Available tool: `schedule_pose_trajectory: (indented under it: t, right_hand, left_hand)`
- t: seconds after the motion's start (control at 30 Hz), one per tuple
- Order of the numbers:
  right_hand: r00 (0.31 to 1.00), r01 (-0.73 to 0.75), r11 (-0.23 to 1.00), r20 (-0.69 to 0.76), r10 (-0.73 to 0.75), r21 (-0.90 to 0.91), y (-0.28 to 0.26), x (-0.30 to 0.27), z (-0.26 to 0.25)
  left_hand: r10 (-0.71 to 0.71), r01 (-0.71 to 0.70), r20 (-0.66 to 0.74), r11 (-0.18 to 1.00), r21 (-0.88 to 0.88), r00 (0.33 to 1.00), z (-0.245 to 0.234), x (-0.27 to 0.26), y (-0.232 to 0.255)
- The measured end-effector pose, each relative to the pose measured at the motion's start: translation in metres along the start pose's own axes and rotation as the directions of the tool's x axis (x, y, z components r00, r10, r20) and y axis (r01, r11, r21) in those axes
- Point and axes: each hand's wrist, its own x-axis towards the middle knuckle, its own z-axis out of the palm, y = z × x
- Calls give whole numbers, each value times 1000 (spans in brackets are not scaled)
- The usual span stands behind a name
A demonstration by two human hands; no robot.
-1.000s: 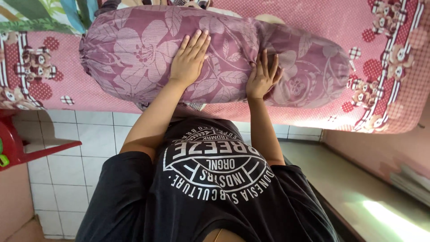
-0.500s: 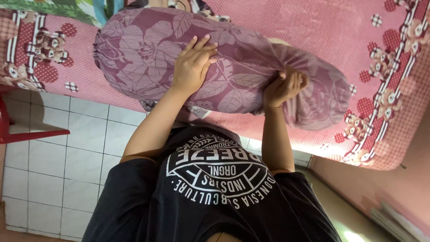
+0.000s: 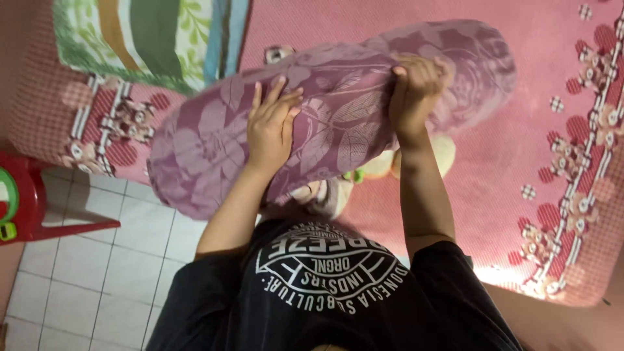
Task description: The person folds a green and white patterned pillowcase, then a purple floral pillowcase, and finally a patterned blanket on a bed. The person also briefly handles a stuffed toy before folding the blanket.
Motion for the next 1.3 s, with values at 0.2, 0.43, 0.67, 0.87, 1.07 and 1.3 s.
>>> schedule_pose_trajectory:
  t: [0.2, 0.43, 0.67, 0.87, 1.07, 1.3]
  right_hand:
    - [998, 56, 994, -24, -54, 91, -9, 68, 103]
    - [970, 168, 980, 158, -183, 103, 30, 154, 220]
    - [914, 112, 993, 397, -84, -48, 28, 107, 288]
    - [726, -317, 940, 670, 157, 123, -18, -7, 245]
    - [791, -376, 919, 558, 251, 120, -31, -124, 202]
    - [588, -344, 930, 742, 322, -132, -78, -185, 141]
  left_hand:
    - [-195, 198, -193, 980, -3, 962, -1, 21, -55]
    - [-417, 371, -263, 905, -207, 870, 34, 55, -144]
    - [-517, 550, 218, 824, -138, 828, 40, 52, -180]
    - [-384, 410, 307, 912, -24, 871, 40, 41, -164]
    - [-332, 382, 424, 923, -36, 842, 37, 24, -110]
    - [-272, 331, 561, 944, -2, 782, 42, -40, -59]
